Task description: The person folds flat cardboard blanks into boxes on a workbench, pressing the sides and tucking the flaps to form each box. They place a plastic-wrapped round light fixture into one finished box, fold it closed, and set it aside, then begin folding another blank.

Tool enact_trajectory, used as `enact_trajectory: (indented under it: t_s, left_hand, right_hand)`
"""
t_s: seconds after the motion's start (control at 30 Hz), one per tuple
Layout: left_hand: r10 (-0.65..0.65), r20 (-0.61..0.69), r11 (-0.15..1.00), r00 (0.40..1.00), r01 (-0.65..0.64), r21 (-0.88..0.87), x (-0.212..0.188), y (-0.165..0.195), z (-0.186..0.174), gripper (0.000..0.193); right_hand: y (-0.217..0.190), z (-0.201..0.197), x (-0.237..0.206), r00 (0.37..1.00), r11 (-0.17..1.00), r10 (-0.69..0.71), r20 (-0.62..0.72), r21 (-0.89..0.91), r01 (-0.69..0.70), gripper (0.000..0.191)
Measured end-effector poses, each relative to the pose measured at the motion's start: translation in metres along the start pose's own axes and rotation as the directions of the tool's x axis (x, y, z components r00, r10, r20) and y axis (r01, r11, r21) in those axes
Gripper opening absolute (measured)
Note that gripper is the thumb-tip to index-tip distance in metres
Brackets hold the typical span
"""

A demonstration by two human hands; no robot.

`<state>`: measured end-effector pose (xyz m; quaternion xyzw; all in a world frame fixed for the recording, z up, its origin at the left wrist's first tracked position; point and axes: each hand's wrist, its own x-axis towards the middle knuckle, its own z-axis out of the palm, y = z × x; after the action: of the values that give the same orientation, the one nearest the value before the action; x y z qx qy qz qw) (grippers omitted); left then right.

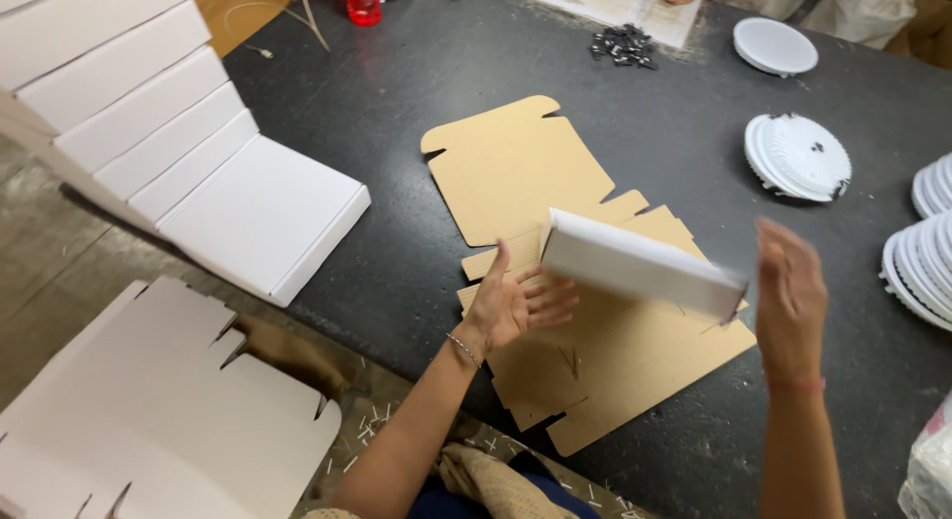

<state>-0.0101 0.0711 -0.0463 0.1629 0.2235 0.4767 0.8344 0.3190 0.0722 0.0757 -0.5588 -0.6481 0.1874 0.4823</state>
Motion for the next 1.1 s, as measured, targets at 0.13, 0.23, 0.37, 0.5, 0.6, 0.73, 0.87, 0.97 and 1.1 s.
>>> enact_trajectory:
  t_s: [0.13, 0.23, 0.37, 0.5, 0.6, 0.73, 0.87, 0.97, 1.1]
  left_hand:
    - [0.013, -0.085, 0.924, 0.996, 0.02, 0.381, 0.007, -0.015, -0.009, 0.095]
    - [0.051, -0.242, 0.874, 0.969, 0.074, 0.48, 0.0, -0.029, -0.016, 0.102]
    - [0.125, -0.275, 0.942, 0.953, -0.027, 0.334, -0.029, -0.023, -0.014, 0.108]
    - [0.301, -0.28, 0.925, 0.912, -0.208, 0.318, -0.084, 0.003, -0.012, 0.109]
    - [0.366, -0.325, 0.886, 0.872, -0.22, 0.408, -0.125, 0.04, -0.021, 0.104]
    - [0.56, -0.395, 0.828, 0.728, -0.475, 0.299, -0.182, 0.107, -0.053, 0.093]
    - [0.808, -0.544, 0.557, 0.225, -0.591, 0.583, -0.234, 0.142, -0.087, 0.089]
    - [0.847, -0.531, 0.486, 0.037, -0.458, 0.744, -0.259, 0.15, -0.108, 0.097]
    - [0.85, -0.5, 0.526, 0.166, -0.24, 0.816, -0.258, 0.144, -0.12, 0.113]
  right_hand:
    - [0.052, 0.009, -0.039, 0.924, 0.913, 0.358, 0.133, 0.157, -0.377, 0.063]
    - [0.084, 0.013, -0.066, 0.843, 0.822, 0.519, 0.143, 0.19, -0.538, 0.06]
    - [0.09, 0.015, -0.085, 0.712, 0.644, 0.638, 0.293, 0.305, -0.702, 0.066]
    - [0.053, 0.069, -0.073, 0.674, 0.463, 0.396, 0.623, 0.499, -0.733, 0.067]
    - [0.004, 0.13, -0.068, 0.659, 0.547, 0.401, 0.636, 0.411, -0.729, 0.06]
    - [-0.069, 0.22, -0.063, 0.679, 0.494, 0.237, 0.695, 0.515, -0.7, 0.045]
    - [-0.139, 0.322, -0.065, 0.737, 0.407, 0.095, 0.669, 0.65, -0.642, 0.046]
    - [-0.171, 0.379, -0.077, 0.601, 0.457, 0.177, 0.779, 0.476, -0.751, 0.059]
    - [-0.175, 0.412, -0.091, 0.484, 0.618, 0.124, 0.866, 0.315, -0.72, 0.057]
